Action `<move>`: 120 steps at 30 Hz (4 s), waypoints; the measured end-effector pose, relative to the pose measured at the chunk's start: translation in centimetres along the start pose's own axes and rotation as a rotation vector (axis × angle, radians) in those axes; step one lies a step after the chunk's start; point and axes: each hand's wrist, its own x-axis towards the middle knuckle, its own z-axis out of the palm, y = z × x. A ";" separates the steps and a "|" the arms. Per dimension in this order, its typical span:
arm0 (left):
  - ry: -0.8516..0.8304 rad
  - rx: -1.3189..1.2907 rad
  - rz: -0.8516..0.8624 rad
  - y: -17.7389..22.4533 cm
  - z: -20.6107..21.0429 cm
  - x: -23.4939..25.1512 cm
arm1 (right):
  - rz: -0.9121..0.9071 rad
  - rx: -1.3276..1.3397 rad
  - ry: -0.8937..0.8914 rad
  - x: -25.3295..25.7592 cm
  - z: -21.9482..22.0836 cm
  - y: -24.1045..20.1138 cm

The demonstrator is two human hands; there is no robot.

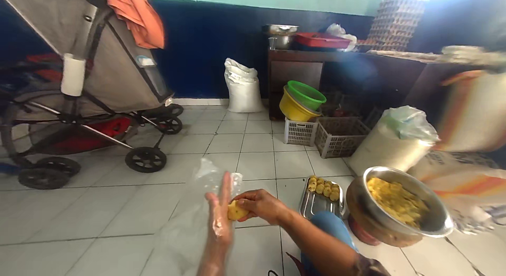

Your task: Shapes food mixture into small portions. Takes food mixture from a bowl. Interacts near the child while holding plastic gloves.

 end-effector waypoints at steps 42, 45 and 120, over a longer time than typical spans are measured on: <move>0.293 -0.937 -0.440 2.3 2.8 -0.5 | -0.820 -0.712 0.100 1.2 0.7 2.5; 0.328 -0.934 -0.408 2.1 3.1 -0.6 | -0.862 -0.633 0.253 1.7 1.8 3.4; 0.566 -0.840 -0.263 0.7 1.9 0.3 | -0.300 -0.027 0.152 2.2 3.6 3.7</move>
